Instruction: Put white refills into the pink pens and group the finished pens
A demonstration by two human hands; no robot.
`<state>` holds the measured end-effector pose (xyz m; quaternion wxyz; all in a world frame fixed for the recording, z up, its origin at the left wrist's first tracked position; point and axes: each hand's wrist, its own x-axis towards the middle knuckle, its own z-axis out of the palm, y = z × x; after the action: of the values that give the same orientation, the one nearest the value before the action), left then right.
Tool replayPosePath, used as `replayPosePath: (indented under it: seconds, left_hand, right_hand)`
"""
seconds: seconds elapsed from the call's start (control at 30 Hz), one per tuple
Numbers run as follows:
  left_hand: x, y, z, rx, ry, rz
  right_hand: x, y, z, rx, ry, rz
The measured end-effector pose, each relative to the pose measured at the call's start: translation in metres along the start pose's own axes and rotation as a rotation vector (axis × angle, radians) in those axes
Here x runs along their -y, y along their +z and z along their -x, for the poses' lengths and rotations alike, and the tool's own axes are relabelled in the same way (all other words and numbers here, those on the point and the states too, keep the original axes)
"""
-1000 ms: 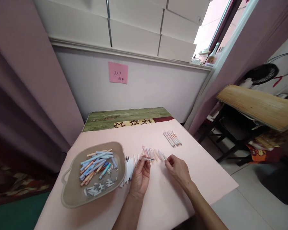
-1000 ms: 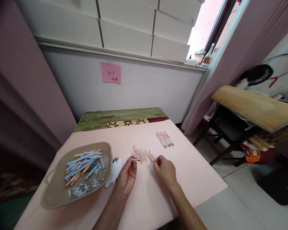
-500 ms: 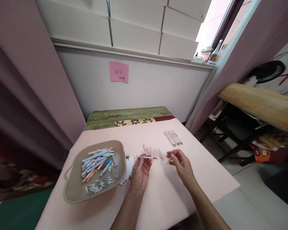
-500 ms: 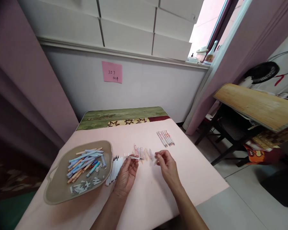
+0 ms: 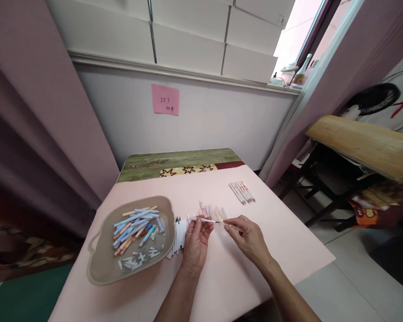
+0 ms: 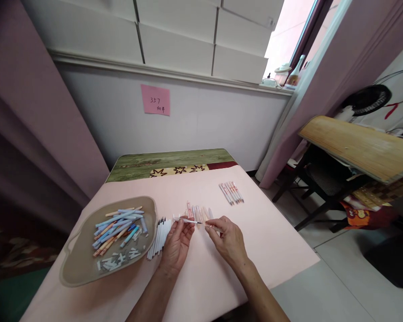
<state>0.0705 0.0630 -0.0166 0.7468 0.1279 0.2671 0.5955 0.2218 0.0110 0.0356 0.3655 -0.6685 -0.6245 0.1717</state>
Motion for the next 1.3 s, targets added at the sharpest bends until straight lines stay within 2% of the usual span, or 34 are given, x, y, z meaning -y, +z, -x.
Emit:
replayPosePath:
  seconds: [0.17, 0.33, 0.6, 1.13, 1.3]
  left_hand:
    - [0.003, -0.001, 0.002, 0.040, -0.006, -0.063]
    - [0.006, 0.001, 0.005, 0.088, -0.018, -0.118]
    - [0.006, 0.002, 0.006, 0.074, -0.043, -0.150]
    - [0.004, 0.004, 0.007, 0.076, -0.030, -0.179]
    - [0.003, 0.004, 0.007, 0.090, -0.050, -0.170]
  right_hand:
    - [-0.002, 0.004, 0.001, 0.011, -0.014, -0.006]
    - [0.002, 0.008, 0.003, 0.026, 0.031, -0.144]
    - [0.009, 0.011, 0.004, -0.028, 0.068, -0.173]
    - [0.008, 0.010, 0.007, -0.043, 0.075, -0.116]
    - [0.005, 0.010, 0.008, -0.003, 0.082, -0.061]
